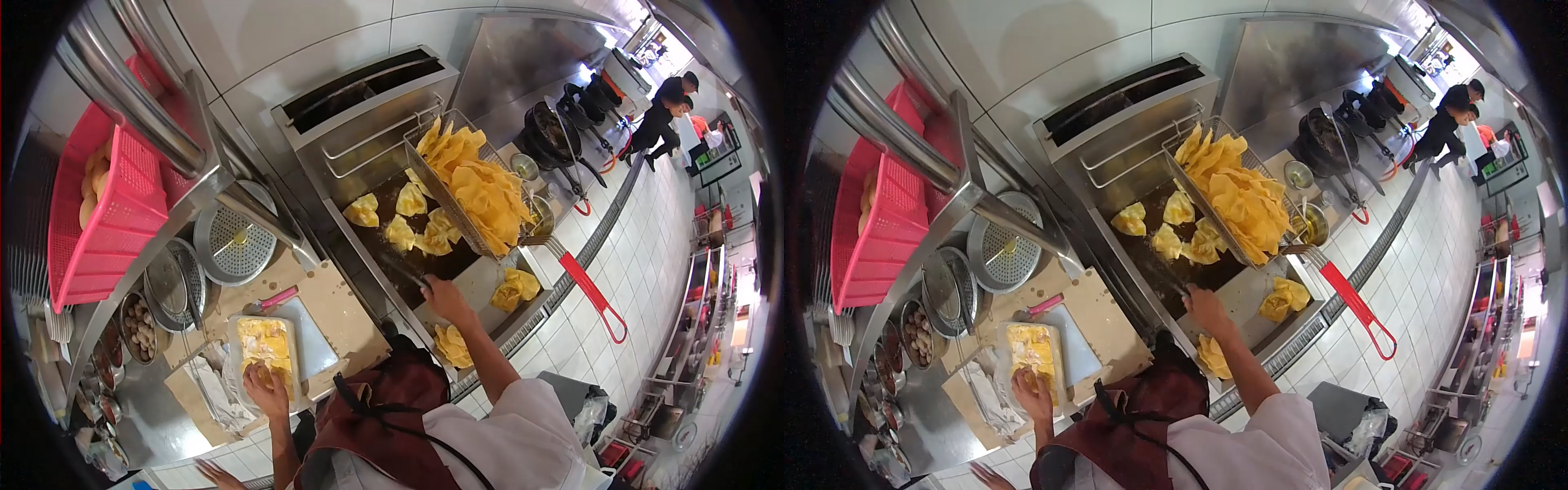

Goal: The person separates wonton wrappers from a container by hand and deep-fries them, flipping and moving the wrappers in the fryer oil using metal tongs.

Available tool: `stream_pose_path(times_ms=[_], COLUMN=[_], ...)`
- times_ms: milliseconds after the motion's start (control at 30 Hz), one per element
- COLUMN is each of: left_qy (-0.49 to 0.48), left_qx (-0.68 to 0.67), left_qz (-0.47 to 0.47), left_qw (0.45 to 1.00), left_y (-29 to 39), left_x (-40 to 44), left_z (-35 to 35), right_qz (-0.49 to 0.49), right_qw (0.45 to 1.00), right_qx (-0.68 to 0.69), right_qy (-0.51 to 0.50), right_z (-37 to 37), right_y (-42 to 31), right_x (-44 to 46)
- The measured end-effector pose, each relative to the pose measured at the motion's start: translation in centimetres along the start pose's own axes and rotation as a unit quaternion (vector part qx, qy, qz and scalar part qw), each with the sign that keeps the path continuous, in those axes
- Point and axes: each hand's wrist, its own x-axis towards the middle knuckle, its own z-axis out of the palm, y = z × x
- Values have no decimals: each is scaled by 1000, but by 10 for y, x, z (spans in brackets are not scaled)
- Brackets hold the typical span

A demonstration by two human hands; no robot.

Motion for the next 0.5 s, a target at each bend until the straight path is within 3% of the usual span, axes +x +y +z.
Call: stream_pose_path(times_ms=[67,167,300,367,500], left_qy=[-31,-19,5,-12,-32], left_qx=[-19,-26,-5,-18,-35], left_qz=[-14,15,9,-21,-40], left_qw=[999,999,1000,1000,998], left_y=[2,-4,0,6,9], left_x=[2,2,2,2,7], left_z=[-2,2,2,-1,-5], right_qz=[64,33,-14,44,51], right_qw=[992,997,999,991,993], right_qx=[74,11,40,80,53], right_qy=[77,66,9,93,92], right_z=[-1,5,-3,-3,9], right_y=[8,21,8,4,11], right_x=[7,20,6,4,21])
